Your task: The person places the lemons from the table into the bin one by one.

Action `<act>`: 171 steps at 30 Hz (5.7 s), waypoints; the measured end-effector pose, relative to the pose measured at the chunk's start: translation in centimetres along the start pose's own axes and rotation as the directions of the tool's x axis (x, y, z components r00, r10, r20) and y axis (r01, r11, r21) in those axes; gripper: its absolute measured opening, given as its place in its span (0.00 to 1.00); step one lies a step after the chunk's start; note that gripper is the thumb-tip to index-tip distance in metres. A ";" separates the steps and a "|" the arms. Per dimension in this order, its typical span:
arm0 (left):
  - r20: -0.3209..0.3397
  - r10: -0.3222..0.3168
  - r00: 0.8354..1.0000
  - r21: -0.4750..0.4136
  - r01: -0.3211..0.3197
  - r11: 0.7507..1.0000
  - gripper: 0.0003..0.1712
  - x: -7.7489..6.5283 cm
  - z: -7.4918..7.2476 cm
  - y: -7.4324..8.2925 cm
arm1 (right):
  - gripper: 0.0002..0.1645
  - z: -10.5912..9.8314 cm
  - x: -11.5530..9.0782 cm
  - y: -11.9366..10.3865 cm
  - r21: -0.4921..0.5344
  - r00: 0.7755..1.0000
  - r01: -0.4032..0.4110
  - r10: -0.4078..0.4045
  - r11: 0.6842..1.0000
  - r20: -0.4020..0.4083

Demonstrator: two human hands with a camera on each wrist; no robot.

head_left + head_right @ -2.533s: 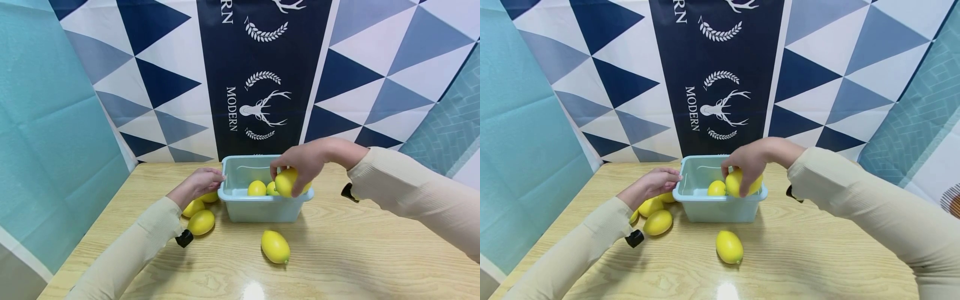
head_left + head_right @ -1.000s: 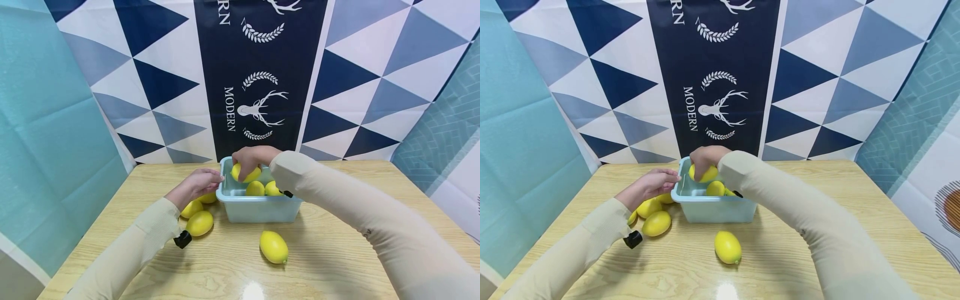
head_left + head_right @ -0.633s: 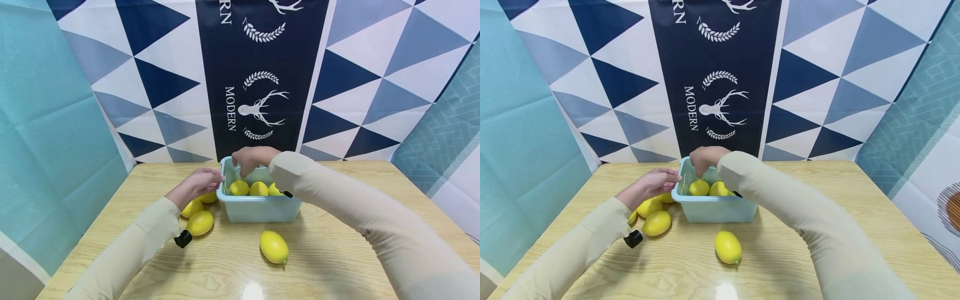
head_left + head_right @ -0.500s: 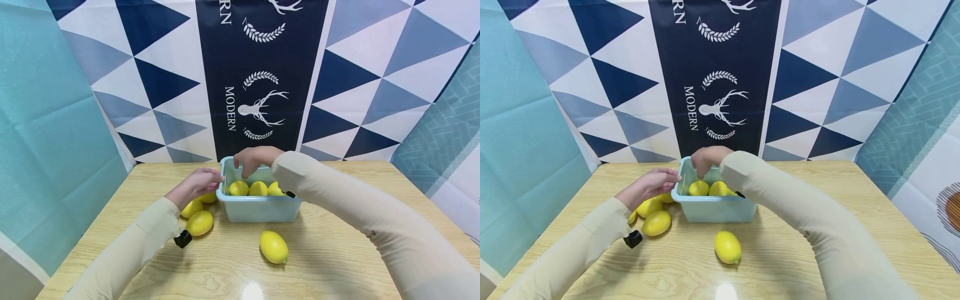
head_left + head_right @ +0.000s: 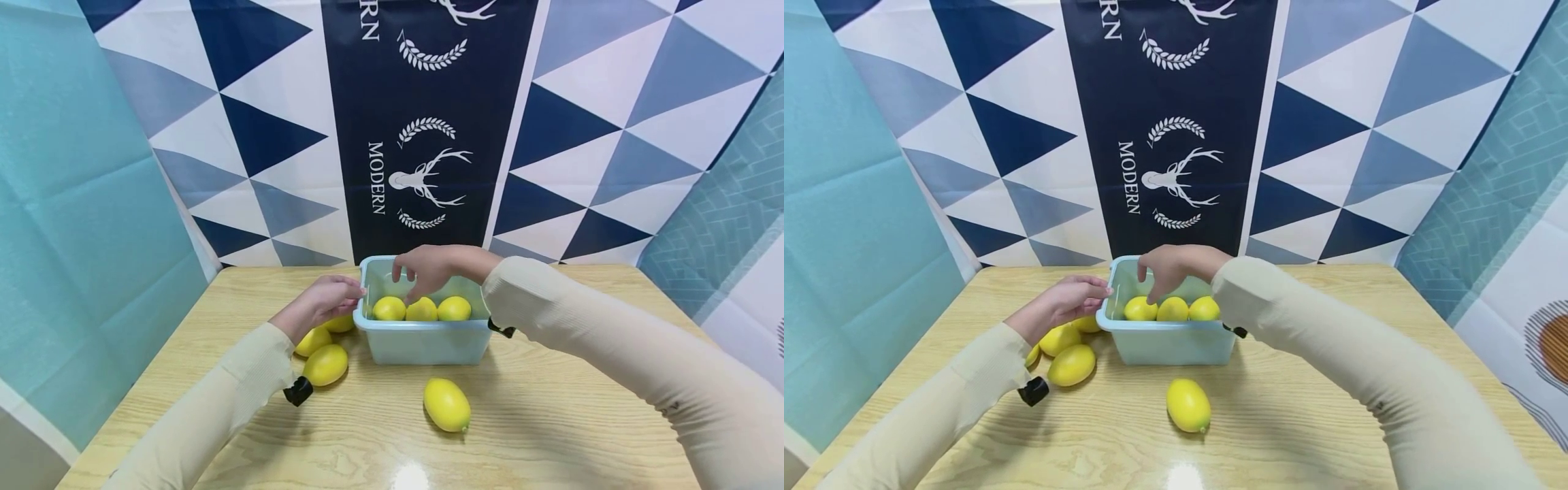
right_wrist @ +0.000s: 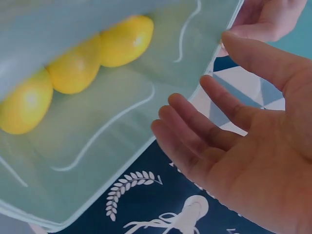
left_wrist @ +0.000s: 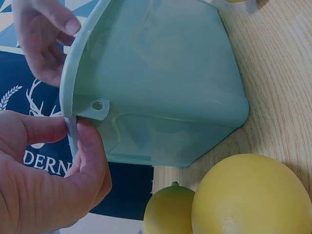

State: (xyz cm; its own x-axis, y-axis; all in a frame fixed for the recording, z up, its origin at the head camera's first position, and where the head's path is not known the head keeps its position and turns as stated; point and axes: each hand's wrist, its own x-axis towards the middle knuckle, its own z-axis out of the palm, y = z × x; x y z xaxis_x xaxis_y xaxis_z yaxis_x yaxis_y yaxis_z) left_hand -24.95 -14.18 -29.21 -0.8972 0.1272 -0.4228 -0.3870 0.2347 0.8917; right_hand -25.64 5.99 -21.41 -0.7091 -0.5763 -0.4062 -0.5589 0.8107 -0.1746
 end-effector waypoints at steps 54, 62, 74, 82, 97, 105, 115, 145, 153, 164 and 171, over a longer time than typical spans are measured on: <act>-0.001 -0.016 1.000 0.027 0.016 1.000 0.22 0.3 0.0 0.0 | 0.26 14.7 -9.5 -1.7 -0.076 0.858 0.117 -0.140 0.990 -0.495; -0.009 -0.018 1.000 0.035 0.018 0.999 0.21 0.2 0.0 0.1 | 0.27 15.6 -8.5 -1.2 -0.007 0.894 0.095 -0.089 0.995 -0.440; -0.014 -0.024 1.000 0.019 0.025 1.000 0.22 0.2 0.0 0.0 | 0.29 16.4 -7.4 -1.1 0.051 0.896 0.092 -0.061 0.994 -0.439; -0.015 -0.015 1.000 0.018 0.016 1.000 0.21 0.1 0.1 -0.1 | 0.29 16.7 -7.1 -0.9 0.084 0.910 0.133 -0.089 0.988 -0.405; -0.011 -0.019 1.000 0.027 0.019 0.999 0.22 0.1 0.0 0.1 | 0.30 17.4 -7.1 0.5 0.078 0.926 0.218 -0.181 0.973 -0.330; -0.002 -0.011 1.000 0.025 0.011 1.000 0.22 0.1 0.0 0.1 | 0.31 17.0 -7.4 1.0 -0.096 0.867 0.315 -0.327 0.944 -0.376; 0.002 -0.005 1.000 0.034 0.005 0.999 0.23 0.0 -0.1 0.4 | 0.31 15.4 -7.8 1.2 -0.180 0.836 0.375 -0.415 0.910 -0.359; -0.001 -0.027 1.000 0.038 0.027 0.999 0.23 0.3 -0.1 0.6 | 0.28 5.6 -9.3 0.7 -0.049 0.901 0.352 -0.353 0.935 -0.253; -0.004 -0.029 1.000 0.012 0.029 1.000 0.23 0.3 -0.3 0.4 | 0.26 3.8 -7.6 1.4 -0.036 0.905 0.344 -0.342 0.938 -0.251; 0.001 -0.020 1.000 0.028 0.020 0.999 0.23 0.3 0.0 0.6 | 0.24 1.1 -4.8 3.3 -0.040 0.937 0.253 -0.256 0.967 -0.236; 0.005 -0.011 1.000 0.022 0.011 1.000 0.22 0.2 -0.2 0.7 | 0.25 -0.7 -2.8 3.9 -0.080 0.967 0.181 -0.193 0.980 -0.167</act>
State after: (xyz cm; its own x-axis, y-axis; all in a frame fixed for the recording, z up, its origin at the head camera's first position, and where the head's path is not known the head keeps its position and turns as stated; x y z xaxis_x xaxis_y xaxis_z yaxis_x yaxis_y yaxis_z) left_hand -25.39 -14.15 -28.64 -0.8921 0.1291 -0.4330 -0.3916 0.2571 0.8835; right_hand -26.11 10.70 -20.29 -0.6497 -0.7306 -0.2099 -0.7107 0.6818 -0.1735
